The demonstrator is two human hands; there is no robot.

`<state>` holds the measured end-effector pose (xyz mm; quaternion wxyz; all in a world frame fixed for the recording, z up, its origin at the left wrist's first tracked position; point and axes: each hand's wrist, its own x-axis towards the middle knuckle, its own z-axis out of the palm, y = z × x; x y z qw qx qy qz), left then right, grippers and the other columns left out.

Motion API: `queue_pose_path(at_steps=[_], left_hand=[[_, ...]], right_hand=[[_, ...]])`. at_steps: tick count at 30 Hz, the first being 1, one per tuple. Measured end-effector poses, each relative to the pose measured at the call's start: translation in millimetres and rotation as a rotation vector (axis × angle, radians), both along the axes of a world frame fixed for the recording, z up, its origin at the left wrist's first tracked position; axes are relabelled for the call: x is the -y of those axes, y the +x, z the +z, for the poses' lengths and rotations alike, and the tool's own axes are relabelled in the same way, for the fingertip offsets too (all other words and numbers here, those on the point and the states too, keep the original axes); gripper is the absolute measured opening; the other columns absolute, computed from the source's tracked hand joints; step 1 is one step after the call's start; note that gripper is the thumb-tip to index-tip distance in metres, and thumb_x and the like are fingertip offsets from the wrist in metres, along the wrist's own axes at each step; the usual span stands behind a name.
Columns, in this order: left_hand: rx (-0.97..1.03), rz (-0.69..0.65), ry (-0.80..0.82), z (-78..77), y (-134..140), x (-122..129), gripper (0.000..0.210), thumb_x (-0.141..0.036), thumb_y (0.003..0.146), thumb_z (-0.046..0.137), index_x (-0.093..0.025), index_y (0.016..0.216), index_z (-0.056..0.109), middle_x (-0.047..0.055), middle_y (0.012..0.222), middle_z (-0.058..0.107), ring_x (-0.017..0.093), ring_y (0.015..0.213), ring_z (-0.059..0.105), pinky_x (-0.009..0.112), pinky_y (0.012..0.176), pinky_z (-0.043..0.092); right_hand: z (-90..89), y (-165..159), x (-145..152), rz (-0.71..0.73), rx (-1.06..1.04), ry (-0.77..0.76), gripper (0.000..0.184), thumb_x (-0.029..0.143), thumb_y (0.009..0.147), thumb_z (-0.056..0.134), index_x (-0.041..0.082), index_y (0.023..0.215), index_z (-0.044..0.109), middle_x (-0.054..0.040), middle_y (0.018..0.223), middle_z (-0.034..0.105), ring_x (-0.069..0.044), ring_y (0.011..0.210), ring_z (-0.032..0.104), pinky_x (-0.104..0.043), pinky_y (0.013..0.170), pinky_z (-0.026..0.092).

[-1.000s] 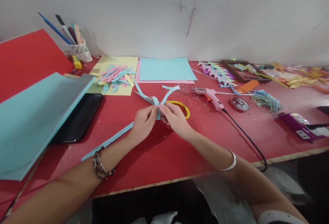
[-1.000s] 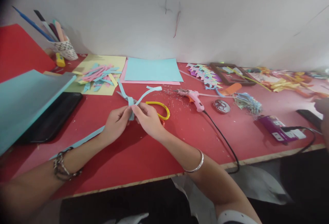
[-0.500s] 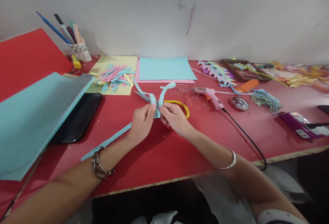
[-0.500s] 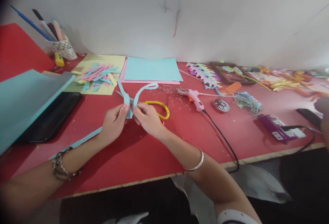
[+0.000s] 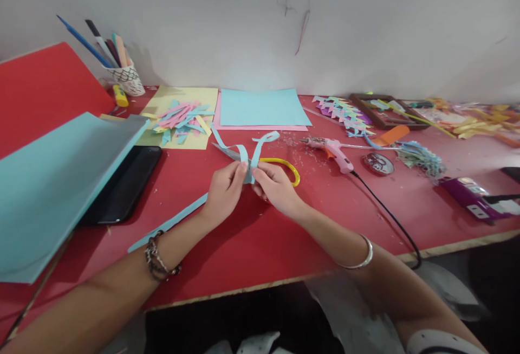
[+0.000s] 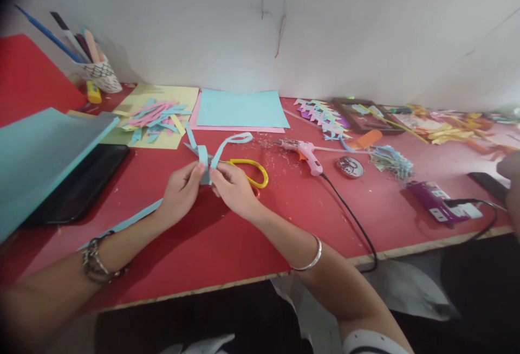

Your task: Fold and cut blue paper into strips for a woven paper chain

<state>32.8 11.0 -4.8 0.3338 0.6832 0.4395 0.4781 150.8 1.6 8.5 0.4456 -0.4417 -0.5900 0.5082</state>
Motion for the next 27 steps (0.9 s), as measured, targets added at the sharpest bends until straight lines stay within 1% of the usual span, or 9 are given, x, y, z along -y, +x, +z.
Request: queue_pose_path(at_steps=[4,10,13,17,21,24,27], left_hand=[[-0.015,-0.033,-0.029,0.2,-0.2,-1.0,0.03,-0.036,0.081,0.036,-0.02,0.056,0.036,-0.006,0.049,0.03,0.009,0.046,0.03,0.021,0.044,0.026],[0.011,-0.02,-0.055,-0.1,0.7,1.3,0.032,-0.038,0.082,0.036,-0.02,0.055,0.034,-0.006,0.046,0.03,0.009,0.043,0.029,0.021,0.042,0.025],[0.069,0.018,-0.072,1.6,0.8,1.2,0.034,-0.038,0.083,0.037,-0.021,0.054,0.031,-0.006,0.046,0.03,0.008,0.043,0.028,0.021,0.041,0.025],[0.128,0.081,-0.111,4.5,-1.4,-2.8,0.035,-0.038,0.083,0.037,-0.021,0.053,0.03,-0.006,0.045,0.03,0.008,0.041,0.028,0.021,0.04,0.026],[0.155,0.074,-0.135,4.3,-2.9,-5.4,0.035,-0.036,0.084,0.037,-0.021,0.053,0.03,-0.007,0.045,0.029,0.008,0.041,0.025,0.021,0.04,0.025],[0.179,0.074,-0.132,2.6,-2.6,-5.2,0.036,-0.04,0.082,0.04,-0.021,0.053,0.03,-0.007,0.046,0.027,0.008,0.042,0.024,0.022,0.039,0.023],[0.21,0.08,-0.103,3.1,-2.2,-4.4,0.037,-0.04,0.08,0.042,-0.021,0.052,0.029,-0.007,0.047,0.026,0.008,0.043,0.025,0.022,0.039,0.023]], right_hand=[[0.7,1.2,-0.6,-0.028,0.025,-0.012,0.029,0.035,0.079,0.044,0.019,0.055,0.038,0.0098,0.04,0.034,-0.003,0.036,0.031,-0.017,0.036,0.023],[1.0,1.5,0.4,-0.015,0.031,-0.008,0.03,0.035,0.079,0.045,0.019,0.054,0.037,0.0097,0.039,0.035,-0.002,0.035,0.03,-0.017,0.036,0.022],[-0.6,1.2,0.5,-0.017,0.028,0.0,0.031,0.032,0.08,0.044,0.019,0.052,0.036,0.0093,0.039,0.036,-0.002,0.035,0.03,-0.017,0.036,0.022],[-1.4,1.4,-0.3,-0.066,0.001,-0.003,0.031,0.029,0.08,0.042,0.02,0.052,0.033,0.0094,0.038,0.035,-0.002,0.034,0.028,-0.017,0.036,0.021],[-0.4,2.1,-0.8,-0.09,-0.022,-0.019,0.029,0.031,0.078,0.043,0.02,0.053,0.034,0.0097,0.038,0.033,-0.003,0.034,0.026,-0.018,0.036,0.02],[-0.3,2.5,-0.3,-0.035,-0.026,-0.001,0.025,0.03,0.074,0.046,0.02,0.054,0.036,0.0094,0.041,0.034,-0.003,0.036,0.028,-0.019,0.038,0.022],[-0.7,2.7,0.4,0.046,-0.001,0.082,0.02,0.025,0.07,0.048,0.019,0.054,0.038,0.0079,0.048,0.037,-0.004,0.043,0.032,-0.019,0.043,0.026]])
